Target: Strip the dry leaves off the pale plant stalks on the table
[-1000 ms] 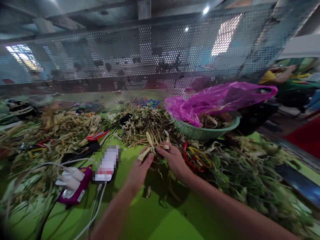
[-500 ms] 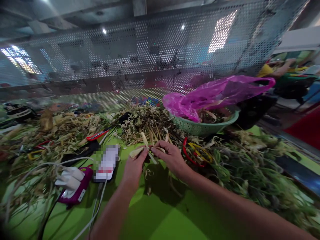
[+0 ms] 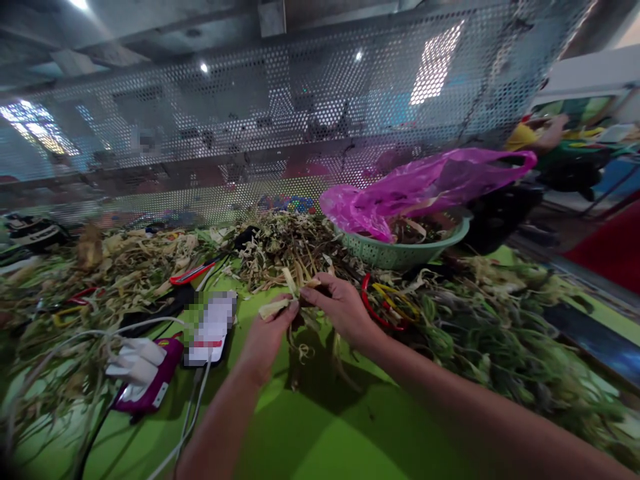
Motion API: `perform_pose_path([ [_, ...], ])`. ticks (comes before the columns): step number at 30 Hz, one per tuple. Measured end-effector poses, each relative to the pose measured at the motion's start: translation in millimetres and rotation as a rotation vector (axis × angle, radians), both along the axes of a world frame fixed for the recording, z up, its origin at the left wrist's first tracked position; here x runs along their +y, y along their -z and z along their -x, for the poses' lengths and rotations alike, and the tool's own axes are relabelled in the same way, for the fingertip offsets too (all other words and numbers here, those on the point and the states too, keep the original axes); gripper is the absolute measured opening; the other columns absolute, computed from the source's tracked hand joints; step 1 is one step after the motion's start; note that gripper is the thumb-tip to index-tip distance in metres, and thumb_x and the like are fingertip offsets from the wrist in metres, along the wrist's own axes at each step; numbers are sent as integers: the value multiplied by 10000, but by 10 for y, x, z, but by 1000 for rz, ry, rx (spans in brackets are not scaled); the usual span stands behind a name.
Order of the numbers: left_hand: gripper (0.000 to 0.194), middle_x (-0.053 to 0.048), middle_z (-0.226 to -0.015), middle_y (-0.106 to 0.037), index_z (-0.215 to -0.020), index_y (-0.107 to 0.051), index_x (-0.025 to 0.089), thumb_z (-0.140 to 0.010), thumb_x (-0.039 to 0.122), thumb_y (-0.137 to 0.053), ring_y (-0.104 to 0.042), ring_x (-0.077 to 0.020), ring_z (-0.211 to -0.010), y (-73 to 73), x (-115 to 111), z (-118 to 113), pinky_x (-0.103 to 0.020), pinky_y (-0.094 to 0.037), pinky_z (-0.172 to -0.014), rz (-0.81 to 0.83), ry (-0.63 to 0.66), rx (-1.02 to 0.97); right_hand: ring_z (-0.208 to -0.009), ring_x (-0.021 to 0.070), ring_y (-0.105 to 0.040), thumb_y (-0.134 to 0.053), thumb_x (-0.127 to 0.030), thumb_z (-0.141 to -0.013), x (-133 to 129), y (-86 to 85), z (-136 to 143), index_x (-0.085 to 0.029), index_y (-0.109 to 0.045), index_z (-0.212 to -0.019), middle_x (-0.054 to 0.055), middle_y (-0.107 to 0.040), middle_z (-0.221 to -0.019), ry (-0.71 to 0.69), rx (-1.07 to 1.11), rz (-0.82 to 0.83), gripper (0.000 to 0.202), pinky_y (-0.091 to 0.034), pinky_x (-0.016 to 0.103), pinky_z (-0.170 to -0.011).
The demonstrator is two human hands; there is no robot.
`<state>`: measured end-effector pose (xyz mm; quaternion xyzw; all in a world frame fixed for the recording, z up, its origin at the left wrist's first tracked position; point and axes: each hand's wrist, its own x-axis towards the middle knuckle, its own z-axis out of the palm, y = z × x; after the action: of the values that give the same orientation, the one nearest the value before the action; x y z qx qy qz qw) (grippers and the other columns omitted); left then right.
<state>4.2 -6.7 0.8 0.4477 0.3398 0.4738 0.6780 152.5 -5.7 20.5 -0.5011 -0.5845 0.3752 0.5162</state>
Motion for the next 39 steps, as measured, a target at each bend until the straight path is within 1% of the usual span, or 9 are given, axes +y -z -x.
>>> perform_pose_path([
  [4, 301, -30, -810, -669, -880, -655, 168, -671, 366, -744, -584, -150, -783, 89, 44, -16, -264, -431, -764, 96, -108, -103, -633, 139, -475, -629, -459, -763, 17, 12, -6, -187, -619, -694, -2, -550, -670, -85, -55, 47, 281, -375, 246, -578],
  [8, 303, -8, -769, -662, -855, -651, 166, -646, 353, -766, -591, -131, -752, 126, 78, -16, -250, -431, -733, 134, -175, -144, -598, 128, -434, -616, -453, -780, 3, 73, 5, -188, -583, -635, -19, -491, -597, -167, -163, 43, 303, -339, 236, -544],
  [13, 347, -13, -699, -660, -822, -641, 142, -581, 331, -804, -623, -153, -708, 39, 37, -23, -272, -459, -699, 239, -154, -251, -609, 132, -425, -596, -401, -793, 4, 126, -3, -201, -561, -635, -31, -464, -593, -180, -205, 30, 258, -323, 239, -574],
  [19, 333, -10, -595, -631, -776, -621, 139, -555, 306, -807, -635, -175, -642, -50, 20, 16, -283, -472, -638, 334, -99, -306, -585, 133, -431, -612, -393, -775, -3, 81, 16, -203, -569, -591, -30, -476, -574, -181, -201, 48, 268, -324, 248, -570],
  [25, 293, -23, -693, -645, -788, -647, 133, -632, 350, -768, -571, -126, -636, 9, 52, 28, -254, -436, -644, 150, -87, -130, -751, 186, -553, -626, -431, -777, 12, 52, -27, -219, -660, -791, 11, -631, -757, -129, -115, 4, 215, -409, 271, -686],
  [28, 293, -12, -692, -627, -740, -640, 143, -615, 371, -774, -546, -123, -662, 32, 48, 1, -249, -422, -670, 116, -67, -63, -707, 166, -540, -623, -407, -784, 28, 78, -66, -214, -639, -728, -7, -612, -702, -62, -107, -17, 201, -405, 265, -679],
  [32, 278, -5, -690, -605, -749, -630, 161, -633, 386, -746, -532, -139, -689, 22, 27, -19, -262, -419, -686, 66, 21, -30, -643, 148, -514, -633, -400, -768, 52, 91, -79, -196, -601, -675, -15, -573, -641, -69, -41, 30, 227, -401, 263, -639],
  [36, 186, -9, -722, -601, -749, -628, 171, -710, 348, -670, -516, -147, -719, 14, 13, -25, -265, -408, -693, -58, 19, 107, -658, 147, -522, -661, -415, -740, 72, 30, -79, -182, -629, -774, -9, -583, -682, -117, -19, 111, 238, -409, 261, -634],
  [39, 133, -20, -760, -606, -757, -631, 174, -760, 304, -606, -510, -156, -746, 32, 9, -36, -276, -404, -714, -152, -2, 228, -701, 152, -539, -670, -407, -732, 65, -25, -78, -181, -645, -806, 0, -601, -737, -146, -46, 104, 240, -424, 268, -666],
])
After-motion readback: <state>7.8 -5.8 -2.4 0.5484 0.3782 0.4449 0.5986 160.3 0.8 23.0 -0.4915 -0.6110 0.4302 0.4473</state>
